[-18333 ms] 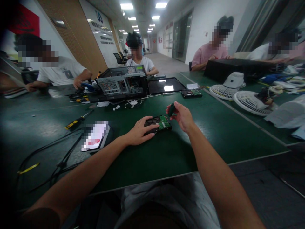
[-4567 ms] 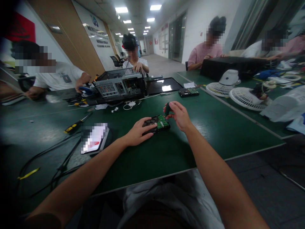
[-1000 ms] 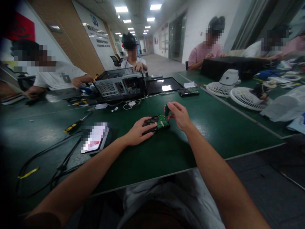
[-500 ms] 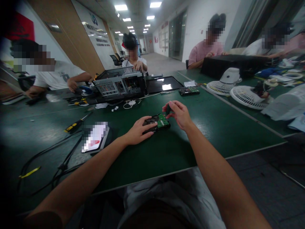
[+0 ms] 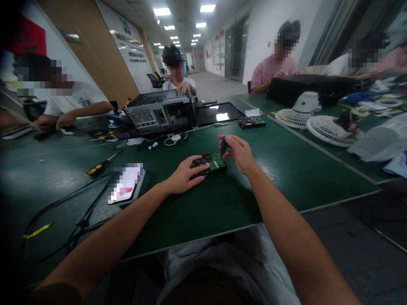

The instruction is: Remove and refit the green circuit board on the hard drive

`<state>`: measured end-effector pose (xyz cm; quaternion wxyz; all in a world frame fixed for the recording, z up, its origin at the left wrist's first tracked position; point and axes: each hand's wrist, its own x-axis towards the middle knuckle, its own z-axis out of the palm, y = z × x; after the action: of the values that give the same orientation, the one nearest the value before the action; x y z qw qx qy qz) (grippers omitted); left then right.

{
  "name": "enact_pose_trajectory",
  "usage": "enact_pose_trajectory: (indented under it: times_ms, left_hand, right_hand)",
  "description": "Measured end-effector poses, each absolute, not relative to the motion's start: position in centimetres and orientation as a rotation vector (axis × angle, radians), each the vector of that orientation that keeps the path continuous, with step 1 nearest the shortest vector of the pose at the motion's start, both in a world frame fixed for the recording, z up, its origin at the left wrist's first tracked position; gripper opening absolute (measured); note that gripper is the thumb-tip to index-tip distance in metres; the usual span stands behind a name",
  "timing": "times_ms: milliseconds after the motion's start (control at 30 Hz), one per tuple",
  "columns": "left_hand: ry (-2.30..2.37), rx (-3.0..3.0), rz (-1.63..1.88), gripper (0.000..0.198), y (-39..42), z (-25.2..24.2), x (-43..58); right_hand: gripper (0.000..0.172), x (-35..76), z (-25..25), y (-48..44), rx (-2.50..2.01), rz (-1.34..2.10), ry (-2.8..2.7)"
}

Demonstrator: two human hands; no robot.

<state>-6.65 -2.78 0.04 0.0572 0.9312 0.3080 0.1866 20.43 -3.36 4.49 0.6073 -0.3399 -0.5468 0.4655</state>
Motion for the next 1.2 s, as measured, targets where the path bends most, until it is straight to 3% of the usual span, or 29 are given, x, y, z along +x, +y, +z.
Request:
enact_pose_trajectory:
  times_ms: [267, 633, 1033, 1200]
  left_hand:
    - [0.944, 2.818, 0.541, 0.053, -2.68, -0.05, -6.71]
    - [0.938, 2.834, 0.547, 0.052, -2.82, 0.03, -6.69]
    - [0.936, 2.851, 0.554, 0.051, -2.79, -0.02, -6.69]
    - [0.941, 2.835, 0.539, 0.052, -2.77, 0.0, -6.74]
  right_hand:
    - [0.021, 20.63, 4.44, -3.14, -0.822, 0.992, -1.286]
    - [0.036, 20.41, 4.04, -2.92, -0.725, 1.167, -1.17]
    - [0.019, 20.46, 4.35, -3.26, -0.755, 1.088, -1.266]
    - [0.02, 20.47, 4.38, -3.31, -0.76, 1.069, -1.247]
